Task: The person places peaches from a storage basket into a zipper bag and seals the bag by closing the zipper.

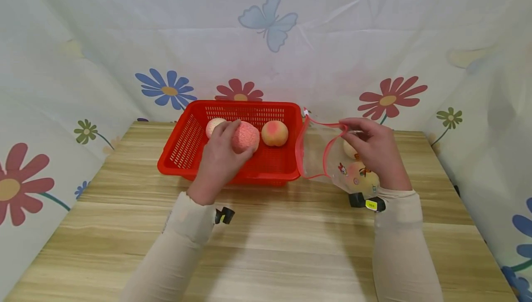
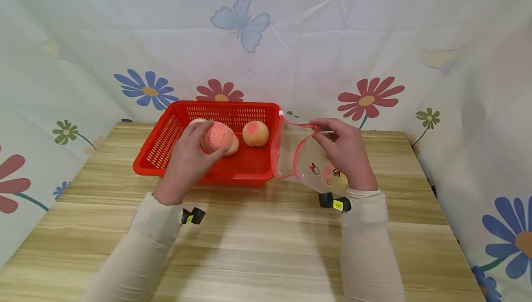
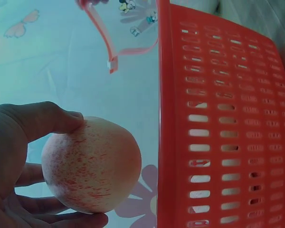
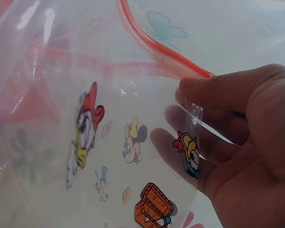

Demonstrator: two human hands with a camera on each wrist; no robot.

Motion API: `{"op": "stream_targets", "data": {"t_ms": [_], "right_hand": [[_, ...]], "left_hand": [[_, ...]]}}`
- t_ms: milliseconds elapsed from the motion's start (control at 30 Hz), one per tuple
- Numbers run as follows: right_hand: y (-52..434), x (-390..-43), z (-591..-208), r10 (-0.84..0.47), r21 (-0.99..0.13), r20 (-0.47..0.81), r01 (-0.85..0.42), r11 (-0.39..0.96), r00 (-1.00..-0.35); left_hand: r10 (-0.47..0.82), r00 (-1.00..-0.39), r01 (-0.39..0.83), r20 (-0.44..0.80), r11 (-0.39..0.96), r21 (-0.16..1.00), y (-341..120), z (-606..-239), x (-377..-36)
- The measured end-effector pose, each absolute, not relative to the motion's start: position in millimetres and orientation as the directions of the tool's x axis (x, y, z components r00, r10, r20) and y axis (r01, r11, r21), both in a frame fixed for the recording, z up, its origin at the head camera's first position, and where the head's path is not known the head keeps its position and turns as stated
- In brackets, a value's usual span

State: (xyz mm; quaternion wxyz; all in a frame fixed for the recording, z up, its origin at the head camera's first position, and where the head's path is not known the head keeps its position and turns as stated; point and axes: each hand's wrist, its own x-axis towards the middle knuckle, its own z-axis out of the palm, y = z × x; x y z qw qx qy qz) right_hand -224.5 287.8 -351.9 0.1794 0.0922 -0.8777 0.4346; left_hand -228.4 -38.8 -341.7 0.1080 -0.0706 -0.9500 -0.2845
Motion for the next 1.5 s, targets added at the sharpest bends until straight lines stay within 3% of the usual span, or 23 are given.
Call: {"op": "stream_targets", "data": {"t_ms": [867,1500], "right_hand": [[288,-225,-352,0.001,-0.729,0.391,-0.309,0.61,-0.92],[288,-224,-351,0.001,-0.729,0.395,-0.313,0.609,-0.919]], "left_hand": [[0.118,-0.879,0.385,0.462,0.746,0.543,-27,-352,-223],[0.126,-0.88,0.4,0.459,0.717,0.571,-16,-355,-218]]}}
